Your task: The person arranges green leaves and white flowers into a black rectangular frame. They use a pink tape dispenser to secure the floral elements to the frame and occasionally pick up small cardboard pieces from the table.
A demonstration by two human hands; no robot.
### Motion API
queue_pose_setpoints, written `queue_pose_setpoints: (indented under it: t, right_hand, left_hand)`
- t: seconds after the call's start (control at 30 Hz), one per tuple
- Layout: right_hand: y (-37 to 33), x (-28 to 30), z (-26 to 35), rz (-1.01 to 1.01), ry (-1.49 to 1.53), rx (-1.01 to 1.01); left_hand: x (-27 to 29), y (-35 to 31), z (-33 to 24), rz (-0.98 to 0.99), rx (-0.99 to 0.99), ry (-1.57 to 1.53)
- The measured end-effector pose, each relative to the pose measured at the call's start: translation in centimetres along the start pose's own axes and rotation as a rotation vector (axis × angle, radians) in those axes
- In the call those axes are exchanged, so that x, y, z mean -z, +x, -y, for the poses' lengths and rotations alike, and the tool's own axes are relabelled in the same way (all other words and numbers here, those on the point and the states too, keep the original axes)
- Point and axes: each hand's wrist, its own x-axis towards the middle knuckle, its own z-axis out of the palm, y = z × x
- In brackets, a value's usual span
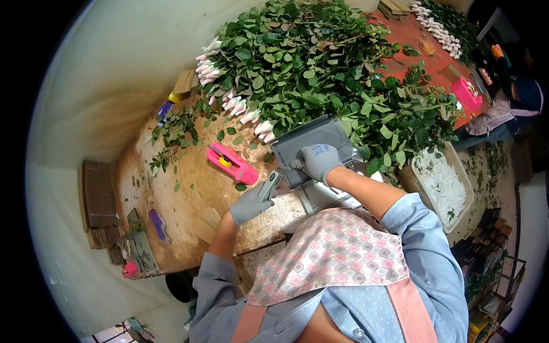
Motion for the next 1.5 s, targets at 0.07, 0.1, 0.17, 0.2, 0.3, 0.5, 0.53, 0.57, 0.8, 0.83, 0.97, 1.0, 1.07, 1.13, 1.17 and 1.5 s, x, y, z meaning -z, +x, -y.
queue_pose_setpoints:
  t: [0.07,0.1,0.17,0.2,0.3,0.5,0.53,0.57,0.8,0.83,0.97,1.0,1.07,1.13,1.17,1.5]
  right_hand:
    - [-0.1,0.0,0.0,-0.013,0.007,0.009]
    - [-0.2,0.0,-0.1,-0.021,-0.004,0.007]
    - [-0.2,-0.1,-0.3,-0.033,-0.025,0.009]
    - [-0.2,-0.3,-0.2,-0.041,-0.027,0.030]
    - [-0.5,-0.9,-0.7,-0.095,-0.031,0.072]
    - [-0.9,-1.4,-0.7,-0.194,-0.054,0.101]
    - [-1.0,-1.1,-0.5,-0.187,-0.053,0.107]
    - [-0.9,-1.1,-0.3,-0.179,-0.053,0.115]
    - [-1.2,-1.2,0.3,-0.239,-0.080,0.152]
    - [-1.6,-1.0,0.8,-0.258,-0.055,0.167]
    - [-0.2,-3.1,-2.4,-0.189,-0.112,0.109]
    - [-0.2,-3.4,-2.7,-0.216,-0.033,0.133]
    - [-0.4,-3.1,-1.3,-0.187,0.018,0.123]
    - [-0.2,-2.8,-0.7,-0.172,0.035,0.118]
    - [-0.4,-2.4,0.5,-0.168,0.015,0.113]
    - [-0.3,-2.4,0.6,-0.174,0.109,0.161]
  left_hand:
    - [1.5,0.9,-1.9,0.062,-0.040,0.177]
    - [2.0,1.4,-2.7,0.098,-0.062,0.261]
    - [2.6,2.4,-3.9,0.114,-0.040,0.396]
    - [2.6,2.6,-4.5,0.125,-0.060,0.430]
    - [0.9,3.2,-8.3,0.049,0.037,0.637]
    - [0.3,4.3,-7.8,-0.064,0.094,0.929]
    - [0.5,4.4,-7.3,-0.073,0.082,0.943]
    - [0.8,4.2,-7.0,-0.059,0.081,0.931]
    - [5.1,3.0,-6.5,0.066,-0.039,1.021]
    - [6.3,2.5,-6.2,0.055,-0.062,1.160]
    - [8.0,3.0,-7.8,-0.050,0.129,1.494]
    - [8.1,3.3,-7.4,-0.105,0.086,1.509]
    - [8.2,4.0,-6.3,-0.201,-0.009,1.561]
    - [7.9,5.4,-4.4,-0.286,-0.080,1.591]
    - [7.8,6.3,-3.4,-0.327,-0.113,1.607]
    - [7.3,10.8,-2.6,-0.414,-0.320,1.588]
